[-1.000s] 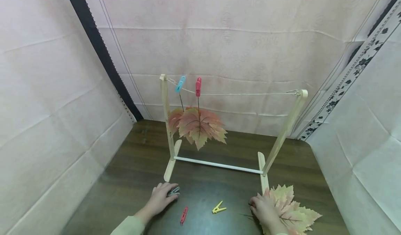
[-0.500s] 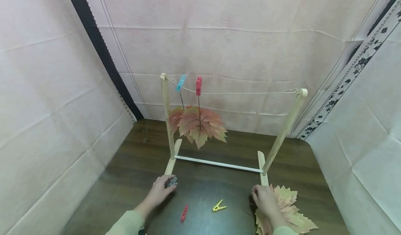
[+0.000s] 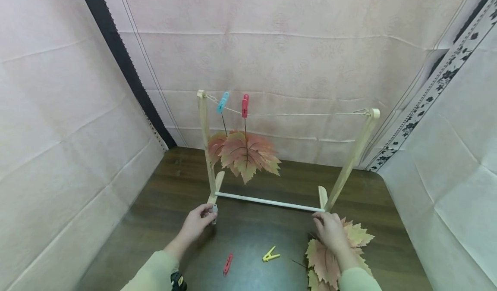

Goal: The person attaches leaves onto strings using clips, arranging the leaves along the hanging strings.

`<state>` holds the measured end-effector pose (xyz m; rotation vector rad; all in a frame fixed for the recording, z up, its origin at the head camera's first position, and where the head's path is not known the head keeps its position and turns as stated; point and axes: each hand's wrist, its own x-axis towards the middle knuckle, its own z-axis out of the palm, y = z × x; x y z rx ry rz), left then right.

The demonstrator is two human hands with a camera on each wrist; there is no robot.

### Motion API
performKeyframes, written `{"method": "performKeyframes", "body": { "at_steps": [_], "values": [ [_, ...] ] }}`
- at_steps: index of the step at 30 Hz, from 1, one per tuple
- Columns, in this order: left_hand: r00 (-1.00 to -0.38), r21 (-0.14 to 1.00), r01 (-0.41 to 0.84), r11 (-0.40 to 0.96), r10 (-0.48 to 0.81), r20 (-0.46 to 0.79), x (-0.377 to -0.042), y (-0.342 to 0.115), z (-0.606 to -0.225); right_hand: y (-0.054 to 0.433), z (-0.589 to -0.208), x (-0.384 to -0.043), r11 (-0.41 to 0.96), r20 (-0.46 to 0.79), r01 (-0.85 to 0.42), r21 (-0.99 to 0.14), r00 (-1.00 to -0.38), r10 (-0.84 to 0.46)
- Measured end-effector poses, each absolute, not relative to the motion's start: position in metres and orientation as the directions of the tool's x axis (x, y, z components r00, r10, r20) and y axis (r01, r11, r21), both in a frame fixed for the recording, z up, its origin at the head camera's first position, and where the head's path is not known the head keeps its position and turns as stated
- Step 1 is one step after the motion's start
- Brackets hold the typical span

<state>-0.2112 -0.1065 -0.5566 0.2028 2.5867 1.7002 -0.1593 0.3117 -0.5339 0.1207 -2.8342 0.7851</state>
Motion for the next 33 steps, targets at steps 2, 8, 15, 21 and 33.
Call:
{"method": "performKeyframes", "body": {
  "at_steps": [2,8,15,21,33],
  "values": [
    [-0.991,0.928,0.090,0.362,0.124,0.047,-0.213,-0.106,-0.553,0.311,-0.527,-0.160,0.854,0.208,-0.117,-0.506,-0.978,-0.011],
    [-0.995,0.949,0.078,0.305,0.083,0.055,-0.219,-0.104,-0.542,0.313,-0.502,-0.164,0.833,0.231,-0.098,-0.545,-0.972,0.036],
    [-0.993,0.952,0.116,0.283,0.054,0.105,-0.223,-0.100,-0.516,0.315,-0.484,-0.170,0.811,0.253,-0.084,-0.578,-0.964,0.080],
    [-0.994,0.967,0.112,0.230,0.019,0.110,-0.233,-0.097,-0.512,0.313,-0.473,-0.169,0.760,0.183,-0.017,-0.649,-0.974,0.134],
    [-0.973,0.950,0.224,0.216,-0.006,0.230,-0.239,-0.089,-0.487,0.314,-0.449,-0.177,0.712,0.185,0.054,-0.700,-0.950,0.254]
  ]
}}
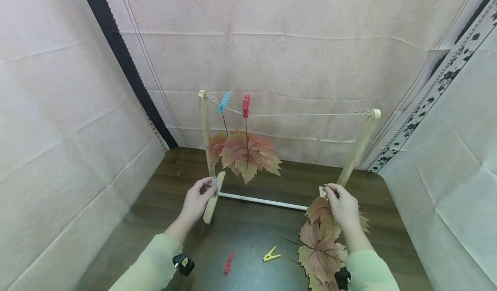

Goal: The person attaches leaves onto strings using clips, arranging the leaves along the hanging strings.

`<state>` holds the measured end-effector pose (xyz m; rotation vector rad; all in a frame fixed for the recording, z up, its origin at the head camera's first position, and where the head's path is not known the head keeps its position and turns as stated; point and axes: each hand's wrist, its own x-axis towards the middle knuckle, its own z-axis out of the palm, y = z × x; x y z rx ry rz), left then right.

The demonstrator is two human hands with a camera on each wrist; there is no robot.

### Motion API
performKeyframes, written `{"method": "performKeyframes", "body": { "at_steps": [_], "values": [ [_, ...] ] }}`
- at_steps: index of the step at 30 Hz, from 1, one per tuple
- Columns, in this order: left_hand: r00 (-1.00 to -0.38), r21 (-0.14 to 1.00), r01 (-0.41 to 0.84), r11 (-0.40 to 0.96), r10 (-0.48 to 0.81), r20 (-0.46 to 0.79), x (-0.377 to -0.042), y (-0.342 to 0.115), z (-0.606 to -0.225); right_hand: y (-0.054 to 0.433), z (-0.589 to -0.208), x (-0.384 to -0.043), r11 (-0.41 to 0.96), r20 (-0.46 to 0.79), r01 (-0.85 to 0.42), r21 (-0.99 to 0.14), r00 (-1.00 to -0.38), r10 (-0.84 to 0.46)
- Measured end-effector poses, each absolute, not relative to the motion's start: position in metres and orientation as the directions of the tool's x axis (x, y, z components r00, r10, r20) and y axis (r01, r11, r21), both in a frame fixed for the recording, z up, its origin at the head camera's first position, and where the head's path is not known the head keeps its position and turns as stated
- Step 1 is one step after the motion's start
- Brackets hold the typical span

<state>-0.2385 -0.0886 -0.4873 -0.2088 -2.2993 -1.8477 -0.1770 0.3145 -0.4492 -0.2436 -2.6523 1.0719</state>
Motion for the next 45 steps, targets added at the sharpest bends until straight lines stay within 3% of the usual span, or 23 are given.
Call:
{"method": "performKeyframes", "body": {
  "at_steps": [9,18,38,45],
  "values": [
    [-0.960,0.936,0.279,0.216,0.065,0.271,-0.237,-0.076,-0.445,0.313,-0.434,-0.185,0.730,0.314,-0.035,-0.683,-0.916,0.250],
    [-0.942,0.920,0.334,0.203,0.081,0.325,-0.247,-0.058,-0.420,0.311,-0.425,-0.186,0.713,0.267,0.014,-0.701,-0.922,0.281],
    [-0.885,0.850,0.466,0.247,0.102,0.455,-0.256,-0.034,-0.356,0.289,-0.401,-0.209,0.682,0.312,0.009,-0.731,-0.885,0.345],
    [-0.884,0.831,0.464,0.305,0.099,0.457,-0.256,-0.025,-0.318,0.273,-0.392,-0.219,0.609,0.340,-0.038,-0.792,-0.856,0.389]
  ]
}}
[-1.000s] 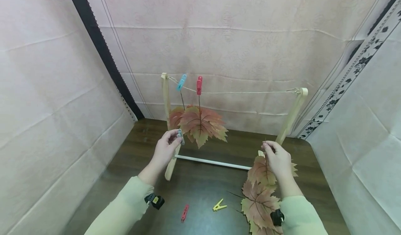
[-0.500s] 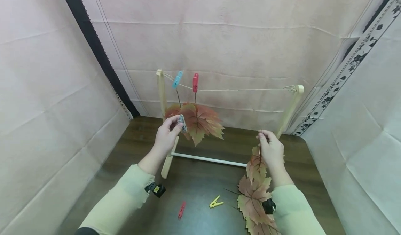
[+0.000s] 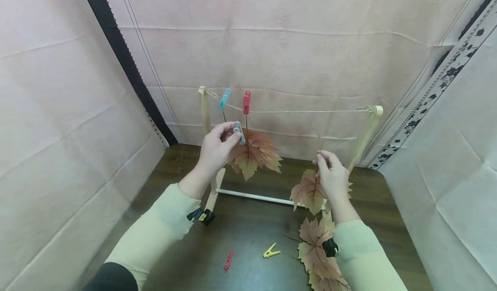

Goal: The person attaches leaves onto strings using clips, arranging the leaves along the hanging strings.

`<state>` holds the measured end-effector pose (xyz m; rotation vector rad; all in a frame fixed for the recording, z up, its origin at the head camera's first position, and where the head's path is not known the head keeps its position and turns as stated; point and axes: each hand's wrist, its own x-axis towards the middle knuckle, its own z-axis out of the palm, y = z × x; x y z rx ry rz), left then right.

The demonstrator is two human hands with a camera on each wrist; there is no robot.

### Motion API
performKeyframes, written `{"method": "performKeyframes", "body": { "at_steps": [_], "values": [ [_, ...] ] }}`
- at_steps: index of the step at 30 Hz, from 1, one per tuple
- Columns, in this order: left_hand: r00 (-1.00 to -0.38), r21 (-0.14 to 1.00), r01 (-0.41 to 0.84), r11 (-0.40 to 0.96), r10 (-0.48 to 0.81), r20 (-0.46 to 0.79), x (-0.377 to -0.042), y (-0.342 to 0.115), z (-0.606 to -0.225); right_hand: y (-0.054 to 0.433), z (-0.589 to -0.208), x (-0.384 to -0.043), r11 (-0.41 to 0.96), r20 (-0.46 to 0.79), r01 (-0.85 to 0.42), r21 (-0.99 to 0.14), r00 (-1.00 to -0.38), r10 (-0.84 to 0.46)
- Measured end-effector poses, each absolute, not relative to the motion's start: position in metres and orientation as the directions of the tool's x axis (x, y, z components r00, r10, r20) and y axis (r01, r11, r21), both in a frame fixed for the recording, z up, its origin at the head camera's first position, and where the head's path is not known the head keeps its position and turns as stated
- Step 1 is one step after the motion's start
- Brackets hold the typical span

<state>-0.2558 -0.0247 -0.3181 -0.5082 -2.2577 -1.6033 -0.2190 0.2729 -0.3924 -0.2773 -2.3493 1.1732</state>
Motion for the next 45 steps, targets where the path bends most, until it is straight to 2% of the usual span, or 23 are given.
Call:
{"method": "performKeyframes", "body": {
  "at_steps": [4,12,20,30,45],
  "values": [
    [-0.882,0.830,0.469,0.303,0.123,0.454,-0.258,-0.016,-0.303,0.269,-0.389,-0.224,0.633,0.394,-0.065,-0.772,-0.830,0.396],
    [-0.886,0.835,0.463,0.297,0.151,0.438,-0.264,-0.005,-0.282,0.265,-0.377,-0.226,0.652,0.362,-0.060,-0.755,-0.869,0.339],
    [-0.873,0.809,0.488,0.328,0.199,0.445,-0.270,0.007,-0.255,0.249,-0.361,-0.233,0.691,0.417,-0.135,-0.710,-0.872,0.257],
    [-0.903,0.795,0.429,0.429,0.207,0.376,-0.281,0.017,-0.239,0.222,-0.346,-0.235,0.699,0.520,-0.228,-0.678,-0.821,0.237],
    [-0.907,0.790,0.418,0.449,0.247,0.340,-0.283,0.035,-0.220,0.183,-0.323,-0.244,0.708,0.575,-0.303,-0.638,-0.799,0.177]
  ]
}}
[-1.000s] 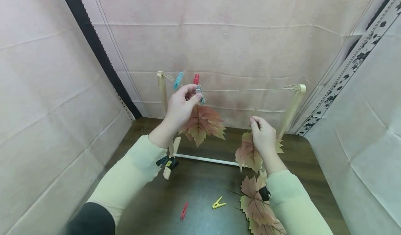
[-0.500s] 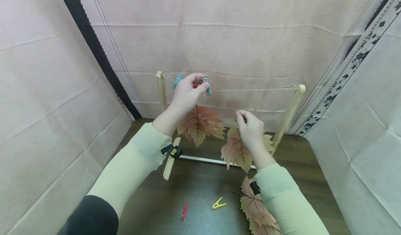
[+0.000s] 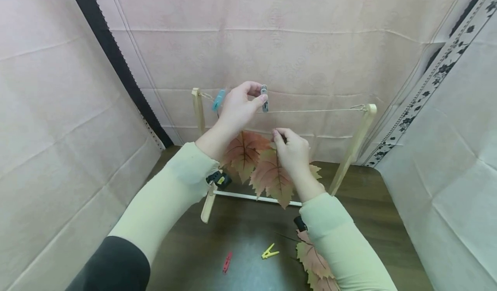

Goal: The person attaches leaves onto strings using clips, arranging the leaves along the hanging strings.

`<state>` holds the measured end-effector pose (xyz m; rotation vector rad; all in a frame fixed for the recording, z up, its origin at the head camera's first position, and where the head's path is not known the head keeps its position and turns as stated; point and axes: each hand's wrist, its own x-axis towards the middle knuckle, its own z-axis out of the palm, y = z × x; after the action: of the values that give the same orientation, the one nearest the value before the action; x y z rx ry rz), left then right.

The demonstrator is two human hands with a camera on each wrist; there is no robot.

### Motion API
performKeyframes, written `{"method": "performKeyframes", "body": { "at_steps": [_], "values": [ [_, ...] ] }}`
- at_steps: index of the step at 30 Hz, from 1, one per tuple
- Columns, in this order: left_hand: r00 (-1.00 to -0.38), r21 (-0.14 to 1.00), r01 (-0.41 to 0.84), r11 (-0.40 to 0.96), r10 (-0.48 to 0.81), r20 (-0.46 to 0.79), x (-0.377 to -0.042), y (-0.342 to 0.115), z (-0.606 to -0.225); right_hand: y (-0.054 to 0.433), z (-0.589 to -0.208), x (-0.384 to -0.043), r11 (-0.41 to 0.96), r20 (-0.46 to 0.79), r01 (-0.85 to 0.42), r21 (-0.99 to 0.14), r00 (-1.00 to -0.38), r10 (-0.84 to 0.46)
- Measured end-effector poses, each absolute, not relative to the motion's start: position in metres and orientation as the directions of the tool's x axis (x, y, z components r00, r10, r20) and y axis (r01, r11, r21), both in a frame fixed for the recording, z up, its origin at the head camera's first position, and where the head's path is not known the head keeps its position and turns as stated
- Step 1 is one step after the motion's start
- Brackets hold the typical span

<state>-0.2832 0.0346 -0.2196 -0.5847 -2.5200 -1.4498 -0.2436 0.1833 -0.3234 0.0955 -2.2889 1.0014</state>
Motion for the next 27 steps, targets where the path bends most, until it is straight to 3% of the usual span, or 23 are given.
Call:
{"method": "performKeyframes", "body": {
  "at_steps": [14,27],
  "values": [
    [-0.942,0.833,0.330,0.445,0.215,0.258,-0.295,0.038,-0.222,0.164,-0.312,-0.259,0.718,0.481,-0.211,-0.664,-0.855,0.194],
    [-0.933,0.765,0.361,0.533,0.216,0.289,-0.299,0.051,-0.229,0.167,-0.313,-0.270,0.716,0.477,-0.221,-0.662,-0.861,0.175]
  ]
}}
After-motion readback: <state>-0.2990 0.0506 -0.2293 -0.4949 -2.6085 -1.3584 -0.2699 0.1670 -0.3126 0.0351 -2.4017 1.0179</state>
